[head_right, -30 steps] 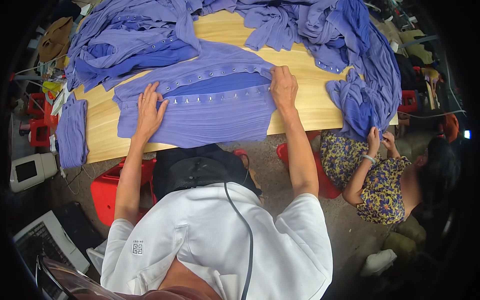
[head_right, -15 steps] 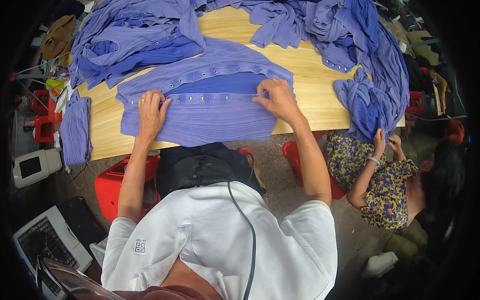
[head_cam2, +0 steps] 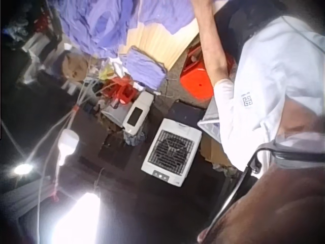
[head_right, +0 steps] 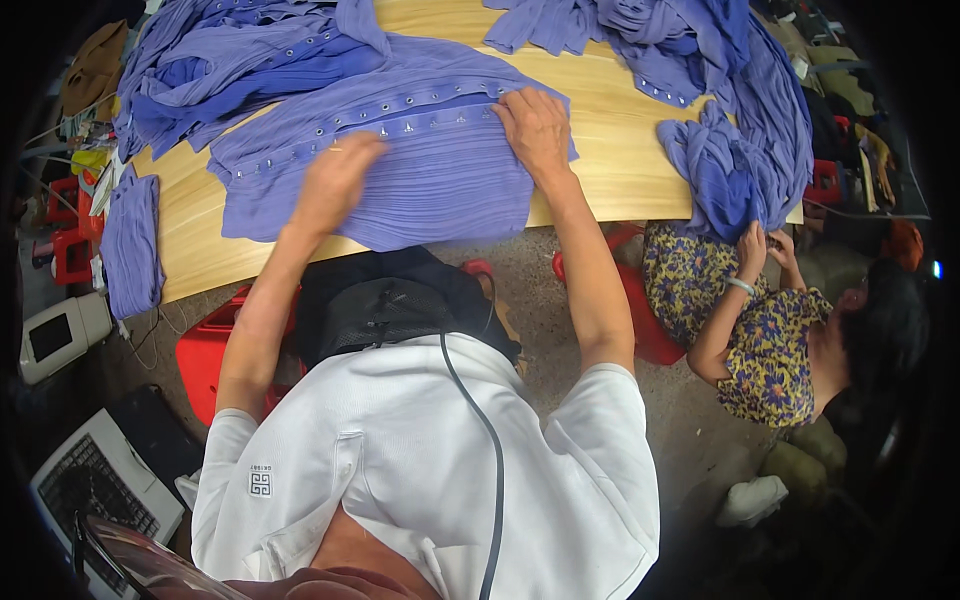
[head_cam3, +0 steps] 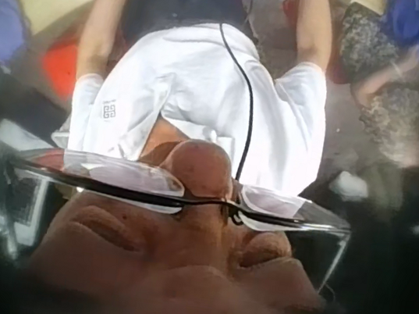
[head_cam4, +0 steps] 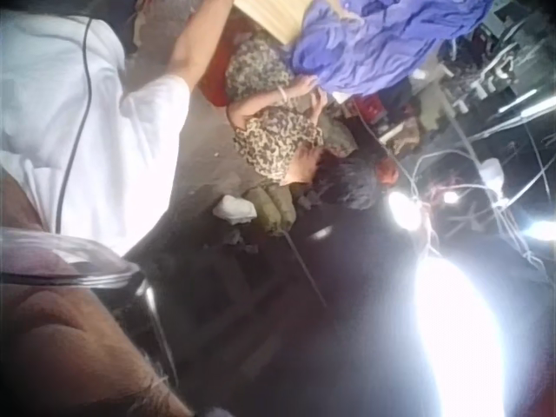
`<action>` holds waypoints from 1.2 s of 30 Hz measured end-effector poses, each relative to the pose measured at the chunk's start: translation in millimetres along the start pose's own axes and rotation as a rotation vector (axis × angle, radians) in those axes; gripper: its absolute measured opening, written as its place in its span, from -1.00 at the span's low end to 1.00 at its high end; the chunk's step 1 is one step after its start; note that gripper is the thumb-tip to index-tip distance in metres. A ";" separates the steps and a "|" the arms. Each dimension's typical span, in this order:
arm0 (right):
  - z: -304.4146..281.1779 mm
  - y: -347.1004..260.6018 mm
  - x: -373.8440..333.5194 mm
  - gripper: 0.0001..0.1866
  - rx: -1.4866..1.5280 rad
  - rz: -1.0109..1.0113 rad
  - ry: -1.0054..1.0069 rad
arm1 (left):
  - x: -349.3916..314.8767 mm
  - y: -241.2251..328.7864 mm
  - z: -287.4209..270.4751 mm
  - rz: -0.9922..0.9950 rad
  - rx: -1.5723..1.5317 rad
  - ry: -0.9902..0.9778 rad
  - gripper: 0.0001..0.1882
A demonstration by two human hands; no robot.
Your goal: Folding and stacking eyelet-embellished purple garments in a textile workshop.
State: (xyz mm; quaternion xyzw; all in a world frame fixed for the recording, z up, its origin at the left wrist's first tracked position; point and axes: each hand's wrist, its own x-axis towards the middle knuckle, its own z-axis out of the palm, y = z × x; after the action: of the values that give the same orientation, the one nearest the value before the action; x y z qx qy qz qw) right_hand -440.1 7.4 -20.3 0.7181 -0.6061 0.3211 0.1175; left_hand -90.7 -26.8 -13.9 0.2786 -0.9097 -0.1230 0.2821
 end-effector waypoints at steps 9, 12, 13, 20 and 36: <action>-85.5 -48.0 -104.8 -0.80 0.162 0.432 0.003 | 60.8 13.0 63.9 0.100 0.192 -0.231 -0.23; -79.8 -67.2 -192.8 -0.71 0.544 0.750 -0.458 | 68.6 9.8 68.3 0.110 0.239 -0.237 -0.22; -63.1 -68.7 -213.7 -0.54 0.644 0.778 -0.560 | 71.2 10.1 68.1 0.120 0.254 -0.230 -0.22; 36.8 -110.3 -195.2 0.04 0.900 0.958 -1.100 | 67.7 5.4 77.1 0.095 0.298 -0.223 -0.18; -182.4 -127.7 -94.2 -0.74 1.109 0.958 -0.557 | 65.2 16.8 62.9 0.084 0.152 -0.163 -0.25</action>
State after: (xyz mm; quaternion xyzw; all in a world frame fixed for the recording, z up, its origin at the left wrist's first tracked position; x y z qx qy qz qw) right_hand -383.0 214.4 90.7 0.3862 -0.6081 0.4008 -0.5661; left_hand -179.3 -46.5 -29.5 0.2499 -0.9472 -0.0641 0.1903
